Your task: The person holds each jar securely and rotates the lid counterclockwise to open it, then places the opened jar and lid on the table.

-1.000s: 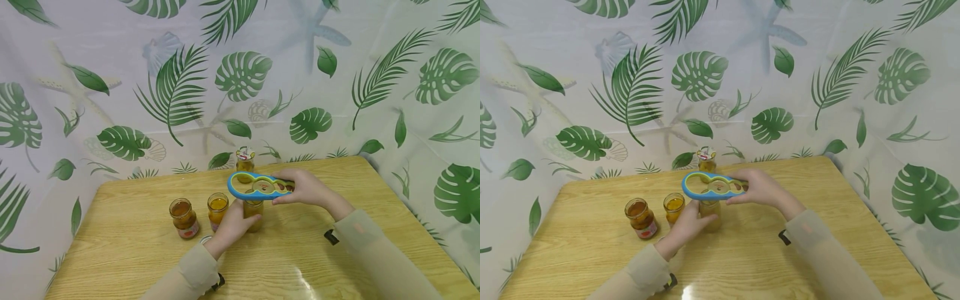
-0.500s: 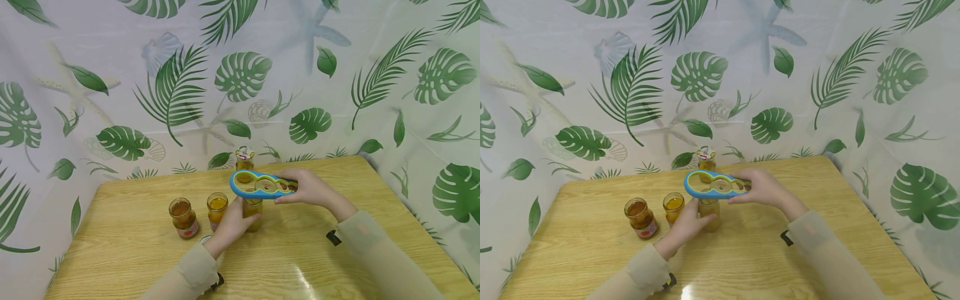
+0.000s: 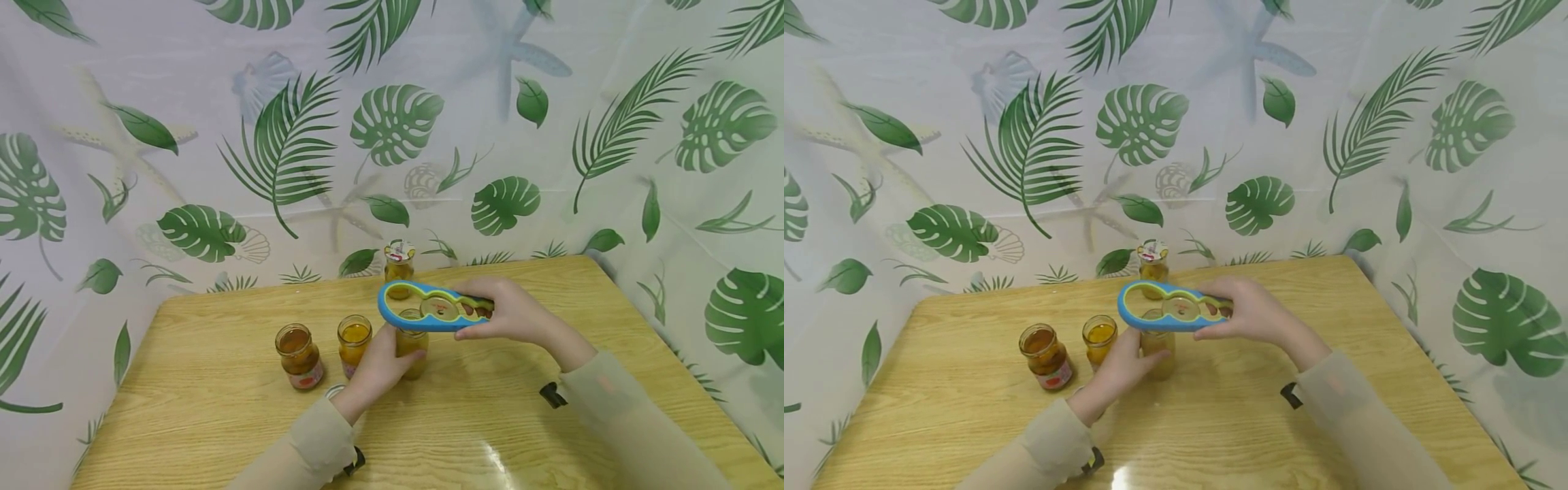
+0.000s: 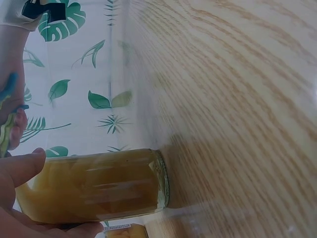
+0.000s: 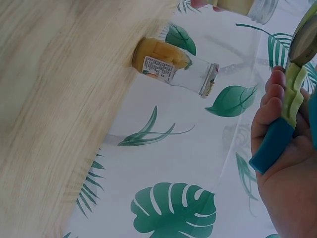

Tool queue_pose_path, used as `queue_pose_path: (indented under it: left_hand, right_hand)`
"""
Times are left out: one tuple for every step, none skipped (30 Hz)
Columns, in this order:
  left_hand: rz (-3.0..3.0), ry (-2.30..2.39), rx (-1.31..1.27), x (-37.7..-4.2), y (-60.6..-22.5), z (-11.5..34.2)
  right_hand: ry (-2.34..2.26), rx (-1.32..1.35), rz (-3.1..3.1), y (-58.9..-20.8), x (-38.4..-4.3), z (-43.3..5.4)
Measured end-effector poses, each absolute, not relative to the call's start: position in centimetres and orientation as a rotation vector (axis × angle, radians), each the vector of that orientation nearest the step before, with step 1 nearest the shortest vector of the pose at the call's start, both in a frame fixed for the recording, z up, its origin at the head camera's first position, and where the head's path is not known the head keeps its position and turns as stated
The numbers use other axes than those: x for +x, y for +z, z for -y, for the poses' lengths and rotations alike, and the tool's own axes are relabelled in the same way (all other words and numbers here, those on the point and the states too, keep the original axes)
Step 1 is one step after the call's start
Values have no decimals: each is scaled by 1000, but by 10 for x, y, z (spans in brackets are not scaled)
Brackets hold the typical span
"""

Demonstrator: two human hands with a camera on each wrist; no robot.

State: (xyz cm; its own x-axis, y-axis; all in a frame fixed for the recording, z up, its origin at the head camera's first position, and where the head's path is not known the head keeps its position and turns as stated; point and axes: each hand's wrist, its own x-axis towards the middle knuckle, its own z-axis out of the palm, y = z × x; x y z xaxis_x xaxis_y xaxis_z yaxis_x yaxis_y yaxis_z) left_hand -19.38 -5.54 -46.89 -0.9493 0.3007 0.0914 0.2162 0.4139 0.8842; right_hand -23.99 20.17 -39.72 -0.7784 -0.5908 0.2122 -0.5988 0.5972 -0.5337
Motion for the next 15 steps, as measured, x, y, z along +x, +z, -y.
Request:
queue_pose_path:
  left_hand:
    - [-2572, 1588, 472, -194, -469, 55]
    - [-2577, 1585, 477, -194, -469, 55]
    - [-2579, 1581, 475, -193, -469, 55]
    - [-2582, 1578, 478, -193, -469, 55]
    - [-2584, 1577, 477, -193, -469, 55]
    - [-2587, 1577, 482, -193, -469, 55]
    - [-2589, 1578, 489, -192, -469, 55]
    - [-2590, 1583, 499, -192, -469, 55]
    - [-2584, 1592, 502, -192, -469, 55]
    - [-2583, 1600, 517, -191, -469, 55]
    - [-2580, 1608, 521, -191, -469, 55]
    - [-2572, 1619, 528, -191, -469, 55]
    - [-2566, 1630, 535, -190, -468, 55]
    - [-2561, 1640, 542, -190, -468, 55]
    - [-2561, 1647, 551, -190, -468, 55]
  right_hand:
    - [949, 1051, 2791, -396, -238, -202]
    - [956, 1061, 2787, -395, -237, -202]
    - [960, 1071, 2783, -394, -235, -202]
    - [962, 1083, 2777, -393, -234, -202]
    - [964, 1096, 2770, -392, -232, -203]
    - [962, 1104, 2767, -391, -230, -203]
    - [955, 1116, 2763, -390, -229, -203]
    - [951, 1124, 2762, -389, -227, -204]
    - [936, 1129, 2762, -388, -226, -204]
    - [927, 1132, 2765, -387, -224, -205]
    - [927, 1133, 2774, -387, -223, -205]
    - [922, 1133, 2784, -386, -221, -205]
    - [919, 1135, 2790, -386, -220, -206]
    - [923, 1137, 2801, -385, -218, -206]
    - [921, 1142, 2807, -385, -217, -206]
